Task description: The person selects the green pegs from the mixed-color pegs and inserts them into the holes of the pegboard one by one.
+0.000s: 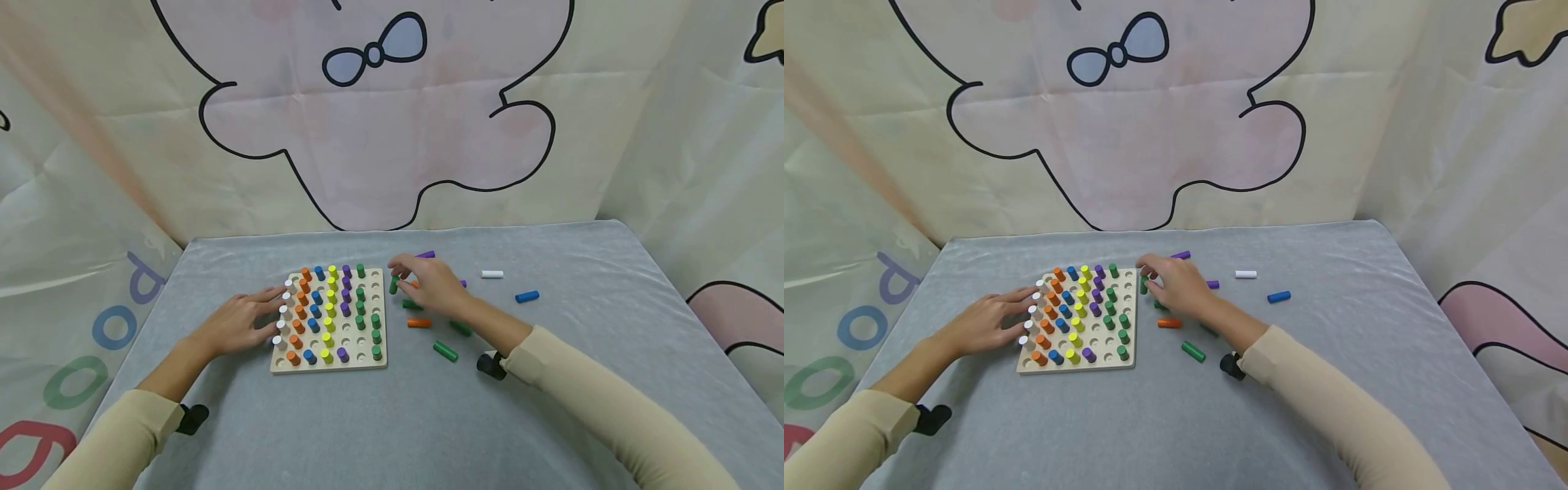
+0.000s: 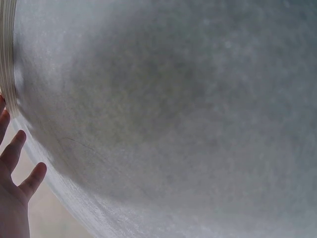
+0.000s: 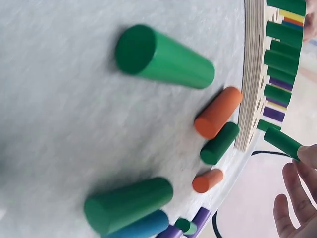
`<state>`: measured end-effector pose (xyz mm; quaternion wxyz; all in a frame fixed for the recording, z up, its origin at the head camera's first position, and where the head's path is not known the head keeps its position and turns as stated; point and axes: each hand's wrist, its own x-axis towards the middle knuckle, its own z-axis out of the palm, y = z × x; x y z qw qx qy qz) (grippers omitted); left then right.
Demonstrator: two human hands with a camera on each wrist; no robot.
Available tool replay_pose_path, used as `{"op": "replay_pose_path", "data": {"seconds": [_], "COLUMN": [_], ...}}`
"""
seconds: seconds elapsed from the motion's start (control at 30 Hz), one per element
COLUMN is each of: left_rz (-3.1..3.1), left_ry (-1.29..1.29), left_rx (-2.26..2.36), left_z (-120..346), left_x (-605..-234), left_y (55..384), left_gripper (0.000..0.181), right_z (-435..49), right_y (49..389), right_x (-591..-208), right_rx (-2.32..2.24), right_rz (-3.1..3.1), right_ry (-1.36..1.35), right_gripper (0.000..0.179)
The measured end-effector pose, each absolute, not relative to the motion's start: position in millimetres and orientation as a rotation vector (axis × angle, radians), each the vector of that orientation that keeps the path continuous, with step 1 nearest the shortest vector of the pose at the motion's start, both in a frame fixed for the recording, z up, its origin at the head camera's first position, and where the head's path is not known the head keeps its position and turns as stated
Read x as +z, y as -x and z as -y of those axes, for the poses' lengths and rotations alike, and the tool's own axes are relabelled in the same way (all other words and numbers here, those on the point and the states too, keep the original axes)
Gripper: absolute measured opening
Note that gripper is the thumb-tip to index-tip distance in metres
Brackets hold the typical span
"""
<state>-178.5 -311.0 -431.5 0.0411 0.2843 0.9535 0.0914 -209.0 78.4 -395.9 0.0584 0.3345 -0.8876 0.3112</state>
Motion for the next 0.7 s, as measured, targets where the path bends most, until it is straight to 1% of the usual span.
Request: {"op": "replay_pose_path", "data": {"seconds": [0.17,0.4,0.7], "left_rz": [-2.923,-2.923,-2.915], "left_ry": [-0.867,-0.855,-0.883], "left_rx": [0.272,0.273,0.276], "left_z": [312,311,312], "left_x": [-432,-432,-431], "left_y": [179,179,179], "left_gripper": [0.053,0.054,0.054], "right_z": [-69,-60,-50], "right_y": [206,202,196], "right_x": [-395,-398,-400], "right_rx": [0.970,0.970,0.948], "right_rz": [2.731,2.743,2.824], "right_ry": [-1.033,-1.080,-1.076], "right_gripper": [0.031,0.035,0.036]}}
